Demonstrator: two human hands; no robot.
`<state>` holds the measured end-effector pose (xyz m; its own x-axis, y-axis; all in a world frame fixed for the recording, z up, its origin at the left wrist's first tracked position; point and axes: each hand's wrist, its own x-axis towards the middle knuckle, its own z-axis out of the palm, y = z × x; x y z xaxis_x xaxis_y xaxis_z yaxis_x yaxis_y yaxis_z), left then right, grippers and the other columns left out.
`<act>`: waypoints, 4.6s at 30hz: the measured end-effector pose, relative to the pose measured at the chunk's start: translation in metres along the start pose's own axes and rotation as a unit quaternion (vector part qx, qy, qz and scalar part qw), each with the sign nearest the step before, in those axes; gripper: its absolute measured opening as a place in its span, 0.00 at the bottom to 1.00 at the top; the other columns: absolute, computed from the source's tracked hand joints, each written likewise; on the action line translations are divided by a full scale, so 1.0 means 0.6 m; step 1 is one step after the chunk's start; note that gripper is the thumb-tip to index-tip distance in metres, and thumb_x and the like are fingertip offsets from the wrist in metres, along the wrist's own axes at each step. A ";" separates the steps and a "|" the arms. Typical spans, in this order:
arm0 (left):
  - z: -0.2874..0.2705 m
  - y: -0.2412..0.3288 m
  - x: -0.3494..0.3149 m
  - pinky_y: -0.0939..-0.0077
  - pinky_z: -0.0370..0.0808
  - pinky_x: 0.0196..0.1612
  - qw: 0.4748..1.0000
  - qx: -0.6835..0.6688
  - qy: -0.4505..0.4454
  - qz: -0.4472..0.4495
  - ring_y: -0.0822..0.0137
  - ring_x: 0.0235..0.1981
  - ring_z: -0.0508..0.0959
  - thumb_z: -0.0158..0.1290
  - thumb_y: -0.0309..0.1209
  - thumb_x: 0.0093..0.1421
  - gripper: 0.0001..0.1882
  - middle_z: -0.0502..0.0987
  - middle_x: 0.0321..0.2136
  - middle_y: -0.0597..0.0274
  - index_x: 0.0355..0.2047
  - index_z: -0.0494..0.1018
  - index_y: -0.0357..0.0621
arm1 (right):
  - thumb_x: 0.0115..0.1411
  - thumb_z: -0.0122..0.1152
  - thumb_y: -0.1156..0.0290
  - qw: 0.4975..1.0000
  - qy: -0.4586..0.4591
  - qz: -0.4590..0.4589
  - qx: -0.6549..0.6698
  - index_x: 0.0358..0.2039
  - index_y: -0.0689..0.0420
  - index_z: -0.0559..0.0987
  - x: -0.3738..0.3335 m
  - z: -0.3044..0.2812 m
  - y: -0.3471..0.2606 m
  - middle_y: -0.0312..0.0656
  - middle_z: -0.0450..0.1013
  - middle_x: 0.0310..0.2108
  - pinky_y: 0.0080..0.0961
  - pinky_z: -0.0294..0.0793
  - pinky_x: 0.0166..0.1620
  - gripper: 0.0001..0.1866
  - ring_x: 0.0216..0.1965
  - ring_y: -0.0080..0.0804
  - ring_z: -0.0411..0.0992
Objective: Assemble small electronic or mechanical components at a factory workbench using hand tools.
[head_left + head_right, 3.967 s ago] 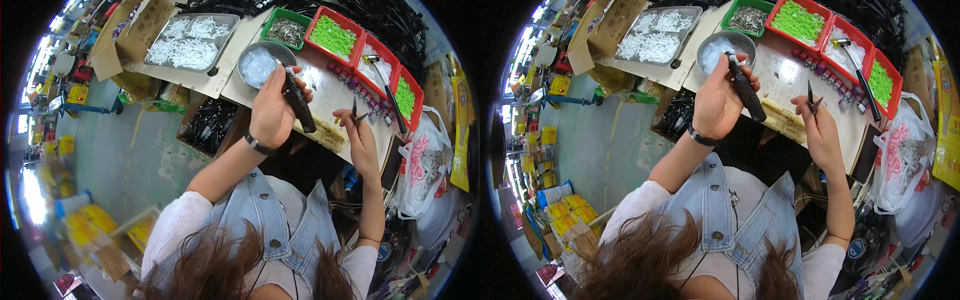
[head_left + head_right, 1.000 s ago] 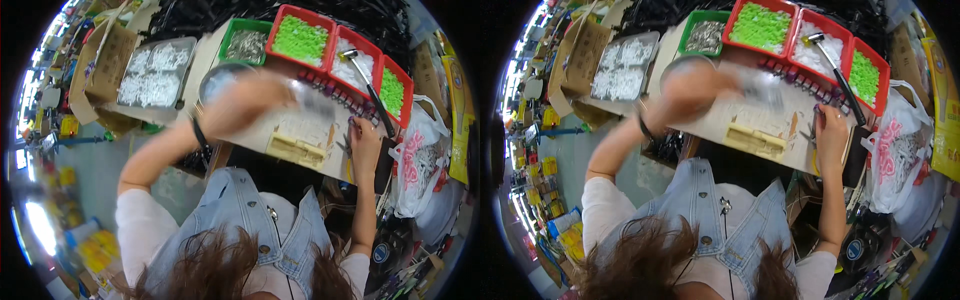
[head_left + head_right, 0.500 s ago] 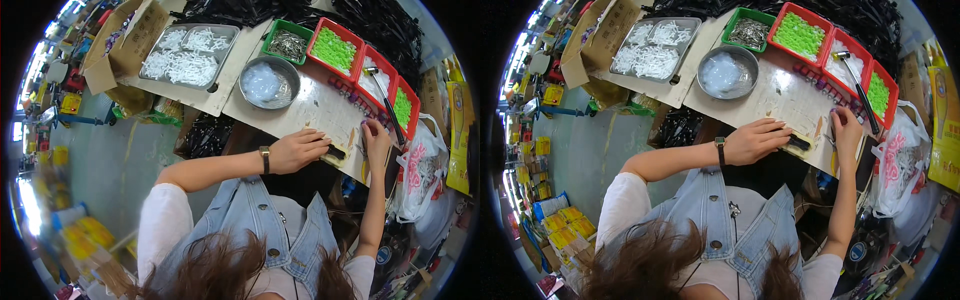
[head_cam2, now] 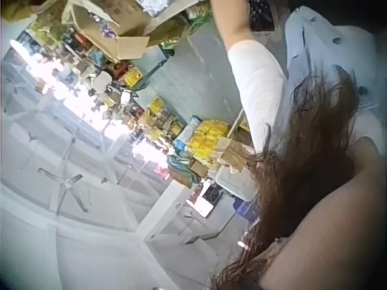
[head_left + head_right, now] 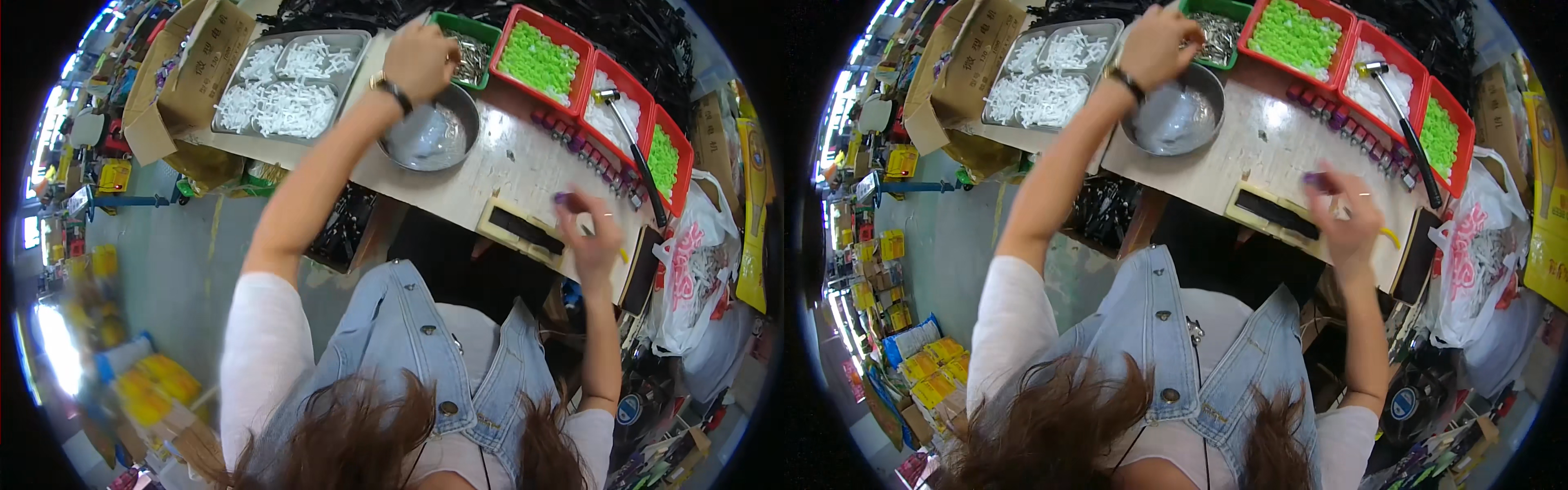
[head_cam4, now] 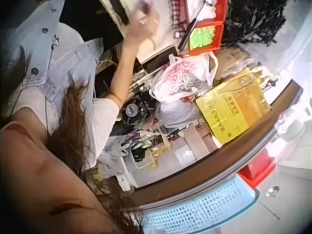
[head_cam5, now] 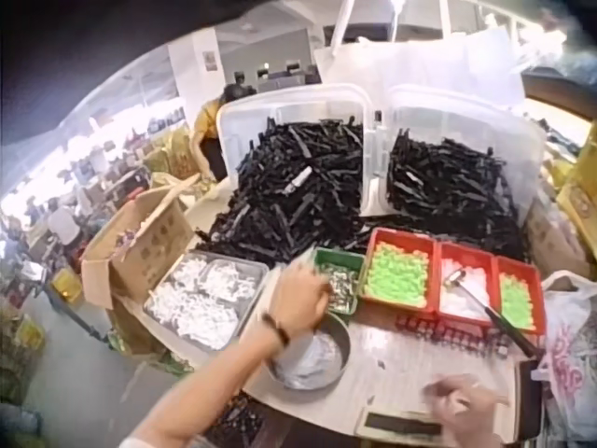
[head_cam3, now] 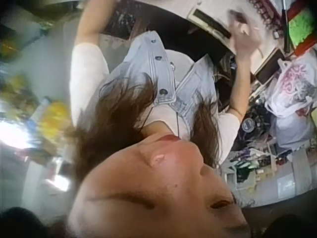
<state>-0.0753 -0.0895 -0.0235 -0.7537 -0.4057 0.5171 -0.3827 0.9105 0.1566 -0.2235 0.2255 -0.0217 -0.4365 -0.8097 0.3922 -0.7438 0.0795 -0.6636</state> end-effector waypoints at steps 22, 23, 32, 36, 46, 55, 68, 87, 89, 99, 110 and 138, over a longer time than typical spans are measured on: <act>0.029 -0.015 0.114 0.60 0.76 0.35 0.981 -0.009 -0.194 0.023 0.50 0.30 0.80 0.53 0.24 0.48 0.04 0.79 0.24 0.51 0.23 0.78 0.44 | 0.56 0.64 0.71 0.995 -0.005 -0.032 -0.099 0.47 0.55 0.80 0.233 0.044 0.029 0.48 0.79 0.35 0.32 0.77 0.39 0.17 0.32 0.40 0.78; 0.022 -0.015 0.114 0.58 0.77 0.37 0.979 -0.014 -0.202 0.019 0.49 0.32 0.80 0.53 0.25 0.49 0.05 0.79 0.27 0.48 0.26 0.79 0.44 | 0.55 0.64 0.71 0.991 -0.017 -0.035 -0.128 0.46 0.55 0.80 0.279 0.056 0.061 0.49 0.79 0.34 0.34 0.77 0.39 0.17 0.33 0.42 0.78; 0.013 -0.039 0.103 0.61 0.78 0.38 0.986 -0.103 -0.119 -0.054 0.53 0.32 0.81 0.59 0.31 0.49 0.07 0.81 0.28 0.54 0.29 0.80 0.46 | 0.50 0.57 0.75 0.943 -0.006 -0.074 -0.324 0.32 0.61 0.78 0.371 0.120 0.126 0.56 0.77 0.30 0.45 0.77 0.39 0.07 0.35 0.53 0.77; 0.017 -0.056 0.091 0.67 0.78 0.37 0.978 -0.166 -0.092 -0.084 0.57 0.29 0.82 0.60 0.31 0.47 0.07 0.81 0.25 0.54 0.27 0.81 0.44 | 0.47 0.63 0.75 0.993 0.034 -0.044 -0.106 0.32 0.62 0.81 0.353 0.084 0.088 0.53 0.78 0.31 0.36 0.78 0.37 0.10 0.34 0.43 0.79; 0.027 -0.055 0.101 0.79 0.79 0.28 0.825 -0.445 -0.173 -0.302 0.71 0.22 0.81 0.62 0.27 0.51 0.06 0.82 0.23 0.59 0.28 0.81 0.37 | 0.58 0.61 0.80 0.850 0.027 0.221 0.477 0.41 0.70 0.79 0.144 0.047 -0.037 0.47 0.78 0.37 0.25 0.79 0.47 0.10 0.41 0.33 0.78; -0.065 0.100 0.030 0.80 0.75 0.29 0.744 -0.600 -0.113 -0.272 0.72 0.24 0.79 0.60 0.27 0.54 0.07 0.80 0.24 0.58 0.31 0.79 0.36 | 0.58 0.61 0.83 0.852 0.096 0.165 0.488 0.39 0.67 0.80 0.069 0.022 -0.041 0.46 0.78 0.37 0.28 0.81 0.45 0.08 0.40 0.32 0.78; -0.092 0.307 -0.148 0.80 0.72 0.30 0.572 -0.715 -0.195 -0.351 0.73 0.24 0.76 0.58 0.23 0.56 0.03 0.77 0.24 0.61 0.28 0.76 0.34 | 0.56 0.62 0.85 0.789 0.082 0.221 0.568 0.37 0.66 0.80 -0.046 0.025 -0.064 0.48 0.78 0.39 0.25 0.78 0.45 0.07 0.39 0.33 0.79; -0.090 0.291 -0.170 0.82 0.73 0.29 0.479 -0.760 -0.243 -0.365 0.73 0.25 0.77 0.58 0.24 0.58 0.04 0.78 0.26 0.60 0.31 0.74 0.39 | 0.55 0.61 0.87 0.855 0.041 0.124 0.501 0.36 0.67 0.80 -0.052 0.020 -0.062 0.47 0.77 0.40 0.22 0.78 0.44 0.08 0.40 0.28 0.76; -0.091 0.293 -0.172 0.82 0.73 0.30 0.455 -0.776 -0.218 -0.378 0.73 0.26 0.77 0.58 0.24 0.58 0.04 0.78 0.26 0.61 0.31 0.74 0.38 | 0.56 0.61 0.87 0.880 0.045 0.121 0.458 0.37 0.67 0.80 -0.055 0.020 -0.070 0.46 0.77 0.40 0.21 0.77 0.44 0.08 0.40 0.27 0.76; -0.083 0.331 -0.238 0.79 0.68 0.27 0.837 -0.506 -0.060 -0.200 0.71 0.23 0.73 0.56 0.22 0.58 0.03 0.71 0.25 0.58 0.31 0.73 0.36 | 0.56 0.63 0.82 0.915 -0.030 0.275 0.295 0.37 0.65 0.79 -0.103 0.028 -0.103 0.38 0.79 0.31 0.15 0.76 0.38 0.07 0.32 0.18 0.76; -0.041 0.286 -0.238 0.65 0.73 0.42 0.930 -0.359 0.075 -0.005 0.57 0.41 0.78 0.62 0.22 0.47 0.10 0.78 0.34 0.59 0.32 0.77 0.41 | 0.51 0.62 0.84 0.998 -0.062 0.009 -0.010 0.33 0.61 0.74 -0.058 0.051 -0.040 0.43 0.71 0.31 0.30 0.72 0.37 0.10 0.34 0.40 0.71; -0.135 0.267 -0.189 0.68 0.72 0.30 0.920 -0.388 -0.014 -0.059 0.57 0.28 0.76 0.63 0.24 0.48 0.07 0.75 0.25 0.59 0.29 0.78 0.43 | 0.51 0.59 0.72 0.926 -0.030 -0.003 -0.376 0.28 0.58 0.80 0.242 -0.030 0.196 0.52 0.76 0.27 0.45 0.74 0.36 0.05 0.31 0.51 0.76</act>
<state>-0.0078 0.1090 0.0109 -0.7490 -0.4968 0.4384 0.0268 0.6384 0.7692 -0.3835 0.1278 -0.0317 -0.4184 -0.8411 0.3428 -0.8985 0.4384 -0.0208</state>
